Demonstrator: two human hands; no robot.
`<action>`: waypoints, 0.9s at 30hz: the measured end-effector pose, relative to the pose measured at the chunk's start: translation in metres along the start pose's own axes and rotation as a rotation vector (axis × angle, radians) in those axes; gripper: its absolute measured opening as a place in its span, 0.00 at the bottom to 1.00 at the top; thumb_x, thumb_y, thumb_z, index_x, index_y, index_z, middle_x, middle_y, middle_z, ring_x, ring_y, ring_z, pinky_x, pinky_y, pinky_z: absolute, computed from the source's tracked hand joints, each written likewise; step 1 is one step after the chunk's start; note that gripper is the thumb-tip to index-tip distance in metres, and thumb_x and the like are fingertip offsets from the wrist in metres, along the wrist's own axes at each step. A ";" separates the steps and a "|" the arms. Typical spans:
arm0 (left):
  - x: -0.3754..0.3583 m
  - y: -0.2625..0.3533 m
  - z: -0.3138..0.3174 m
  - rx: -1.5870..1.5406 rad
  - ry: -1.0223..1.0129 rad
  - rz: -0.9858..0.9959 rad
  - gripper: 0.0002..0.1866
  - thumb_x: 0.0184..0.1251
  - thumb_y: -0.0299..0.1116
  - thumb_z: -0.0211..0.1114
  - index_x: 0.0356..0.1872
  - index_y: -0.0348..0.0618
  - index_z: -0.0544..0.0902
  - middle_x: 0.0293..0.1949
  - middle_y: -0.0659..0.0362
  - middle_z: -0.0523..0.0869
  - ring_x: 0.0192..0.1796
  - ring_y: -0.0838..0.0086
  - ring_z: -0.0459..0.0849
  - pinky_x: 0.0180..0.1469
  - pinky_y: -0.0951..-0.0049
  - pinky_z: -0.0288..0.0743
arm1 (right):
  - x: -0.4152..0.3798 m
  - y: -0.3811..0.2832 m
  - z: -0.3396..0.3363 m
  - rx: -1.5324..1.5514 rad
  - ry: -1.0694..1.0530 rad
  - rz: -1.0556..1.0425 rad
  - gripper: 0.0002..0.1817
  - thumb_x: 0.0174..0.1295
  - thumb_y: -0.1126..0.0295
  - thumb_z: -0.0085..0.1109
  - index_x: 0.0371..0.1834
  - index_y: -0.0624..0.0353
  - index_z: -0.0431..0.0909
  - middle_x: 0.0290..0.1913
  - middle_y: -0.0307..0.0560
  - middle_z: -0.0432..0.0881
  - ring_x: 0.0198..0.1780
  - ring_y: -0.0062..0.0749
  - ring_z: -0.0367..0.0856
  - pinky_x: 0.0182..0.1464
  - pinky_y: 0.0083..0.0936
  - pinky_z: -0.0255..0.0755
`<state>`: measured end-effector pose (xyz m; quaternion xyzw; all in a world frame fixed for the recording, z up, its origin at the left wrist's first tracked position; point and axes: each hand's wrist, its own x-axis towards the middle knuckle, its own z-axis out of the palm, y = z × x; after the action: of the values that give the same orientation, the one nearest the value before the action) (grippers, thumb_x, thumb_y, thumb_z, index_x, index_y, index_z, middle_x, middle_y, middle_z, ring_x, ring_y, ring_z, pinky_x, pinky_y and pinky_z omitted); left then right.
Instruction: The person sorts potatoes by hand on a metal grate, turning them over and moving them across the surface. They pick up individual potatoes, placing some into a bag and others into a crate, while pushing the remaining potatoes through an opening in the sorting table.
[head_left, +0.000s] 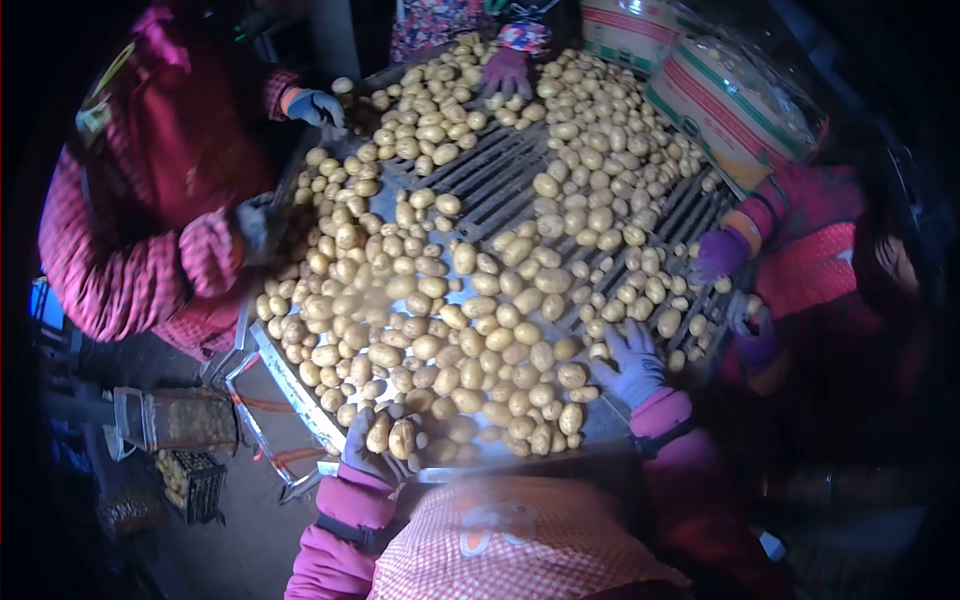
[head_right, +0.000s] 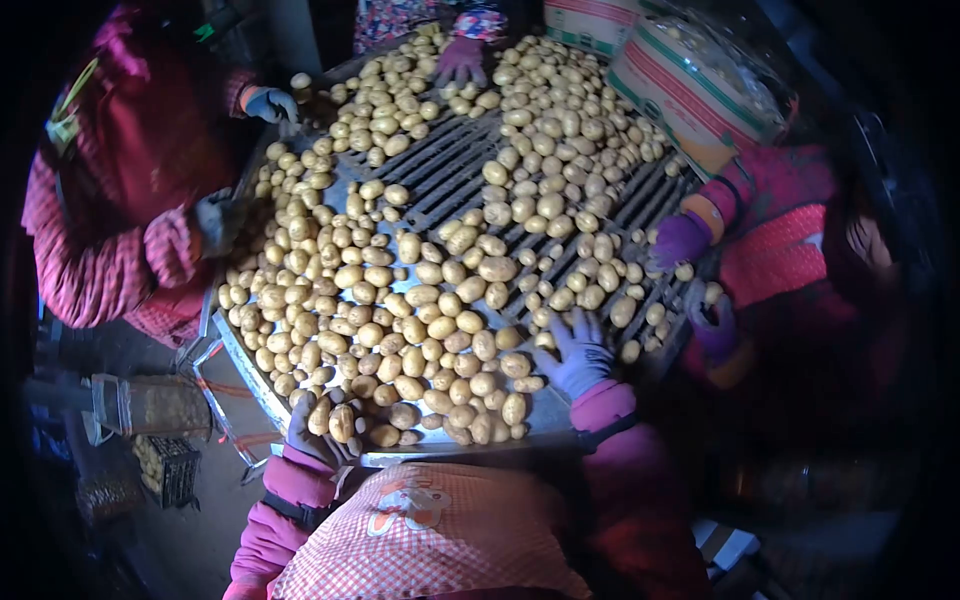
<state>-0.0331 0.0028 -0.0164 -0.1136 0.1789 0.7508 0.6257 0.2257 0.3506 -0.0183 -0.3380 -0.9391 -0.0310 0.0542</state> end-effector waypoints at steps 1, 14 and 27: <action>0.000 -0.003 0.002 0.025 0.027 0.000 0.26 0.66 0.58 0.57 0.53 0.48 0.78 0.50 0.51 0.81 0.46 0.56 0.82 0.36 0.58 0.81 | -0.008 -0.012 -0.005 0.215 -0.090 -0.004 0.33 0.56 0.44 0.61 0.64 0.44 0.74 0.72 0.60 0.60 0.68 0.62 0.63 0.66 0.50 0.63; -0.045 -0.011 0.002 0.022 0.223 -0.049 0.27 0.67 0.60 0.55 0.54 0.48 0.78 0.46 0.53 0.83 0.44 0.59 0.83 0.41 0.61 0.80 | -0.118 -0.051 -0.047 0.701 -0.043 0.359 0.26 0.61 0.63 0.62 0.63 0.58 0.72 0.55 0.62 0.78 0.57 0.57 0.75 0.57 0.44 0.72; -0.082 -0.011 -0.026 -0.030 0.103 -0.192 0.31 0.71 0.59 0.49 0.59 0.42 0.74 0.51 0.46 0.80 0.51 0.57 0.79 0.51 0.59 0.76 | -0.080 -0.174 0.001 0.162 -0.089 0.245 0.32 0.60 0.58 0.58 0.67 0.58 0.68 0.50 0.59 0.78 0.46 0.56 0.79 0.48 0.47 0.74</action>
<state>-0.0080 -0.0800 -0.0094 -0.1782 0.1878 0.6831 0.6829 0.1762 0.1661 -0.0334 -0.4456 -0.8917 0.0665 0.0432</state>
